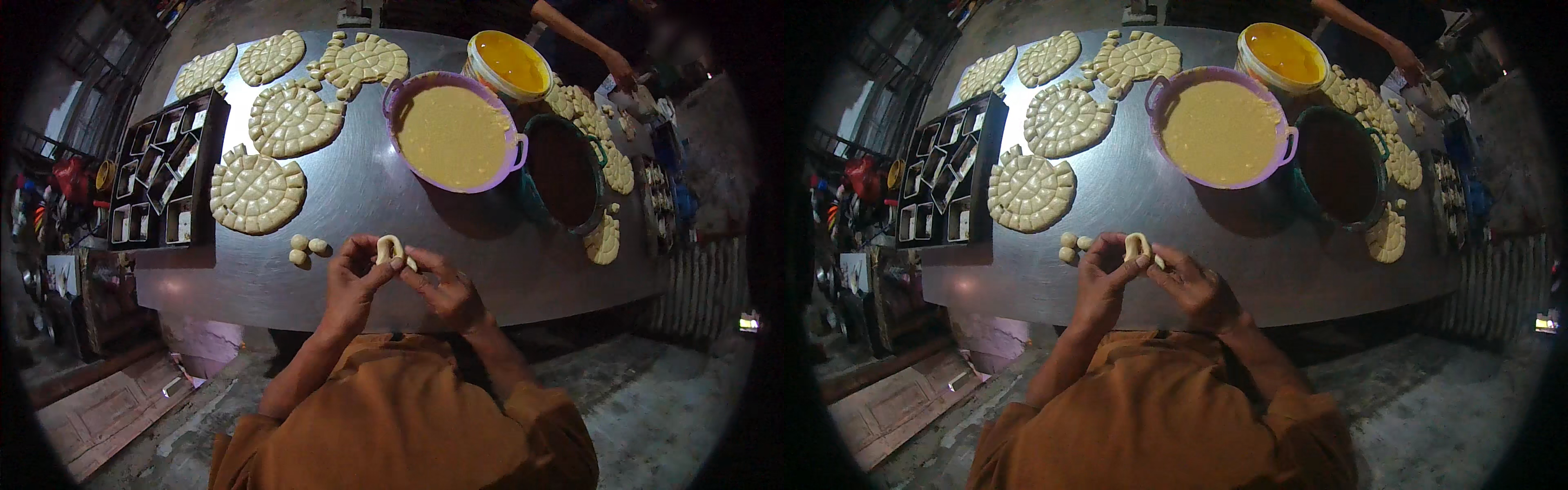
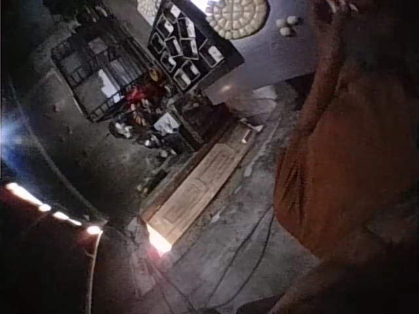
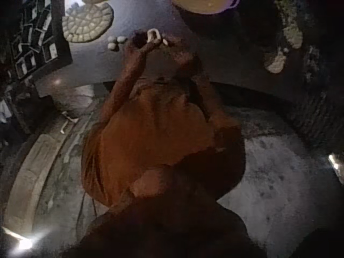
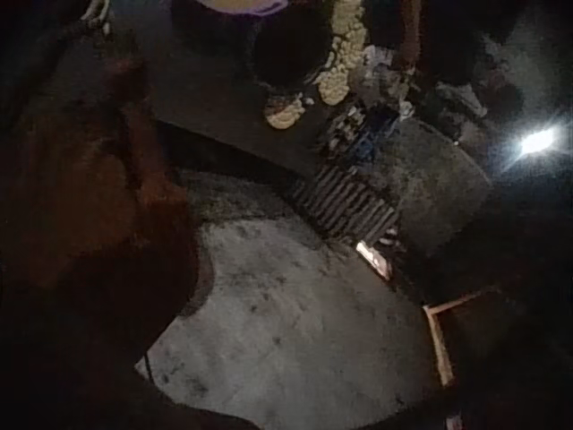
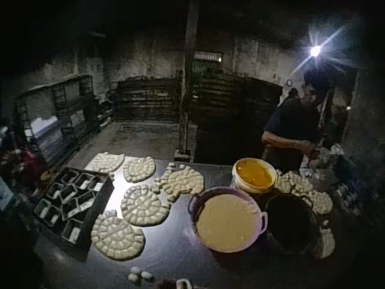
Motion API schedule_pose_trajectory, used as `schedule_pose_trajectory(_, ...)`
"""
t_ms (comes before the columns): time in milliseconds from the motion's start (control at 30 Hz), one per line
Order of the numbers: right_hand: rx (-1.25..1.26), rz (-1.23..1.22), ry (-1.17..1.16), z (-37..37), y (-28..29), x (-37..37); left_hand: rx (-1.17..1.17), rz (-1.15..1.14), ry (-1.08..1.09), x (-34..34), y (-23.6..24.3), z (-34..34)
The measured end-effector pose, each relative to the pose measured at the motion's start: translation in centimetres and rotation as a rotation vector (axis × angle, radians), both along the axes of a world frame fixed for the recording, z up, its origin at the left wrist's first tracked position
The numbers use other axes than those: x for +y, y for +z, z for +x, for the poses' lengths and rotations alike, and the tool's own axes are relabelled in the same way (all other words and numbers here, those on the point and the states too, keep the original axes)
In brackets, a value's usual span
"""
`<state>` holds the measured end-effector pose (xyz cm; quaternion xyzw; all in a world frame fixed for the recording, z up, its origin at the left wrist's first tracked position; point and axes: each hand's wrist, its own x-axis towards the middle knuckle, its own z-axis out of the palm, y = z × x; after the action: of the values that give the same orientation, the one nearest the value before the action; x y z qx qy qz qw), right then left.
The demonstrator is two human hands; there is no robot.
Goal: The person prepares dough shapes by hand, dipping small portions into liquid mixtures and placing them into baking pans on a metal table.
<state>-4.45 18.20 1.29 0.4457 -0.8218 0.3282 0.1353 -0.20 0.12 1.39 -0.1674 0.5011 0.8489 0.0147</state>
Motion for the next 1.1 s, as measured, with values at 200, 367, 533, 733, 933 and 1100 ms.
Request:
schedule_pose_trajectory(200, 0.041, 0.089, 0.156, -1.0, 0.7, 0.5, 0.041, -0.28, -0.048, -0.6, 0.2, 1.0)
schedule_pose_trajectory(367, -0.16, 0.029, 0.097, -1.8, 2.4, 0.7, 0.113, -0.446, -0.135, -1.1, -0.5, 1.5)
schedule_pose_trajectory(533, -0.264, 0.025, 0.162, -3.3, 3.5, 0.6, 0.197, -0.531, -0.279, -1.9, 0.6, 1.6)
schedule_pose_trajectory(733, -0.128, 0.002, 0.258, -4.3, 4.4, 0.6, -0.135, 0.249, -0.212, -3.0, 1.2, 1.0)
schedule_pose_trajectory(933, -0.005, 0.049, 0.209, -3.3, 2.4, -0.8, -0.153, 0.536, -0.209, -1.9, -4.4, 0.8)
schedule_pose_trajectory(1100, -0.218, -0.051, 0.035, -0.5, 0.4, -2.1, -0.268, 0.562, -0.05, -0.8, -4.1, 1.2)
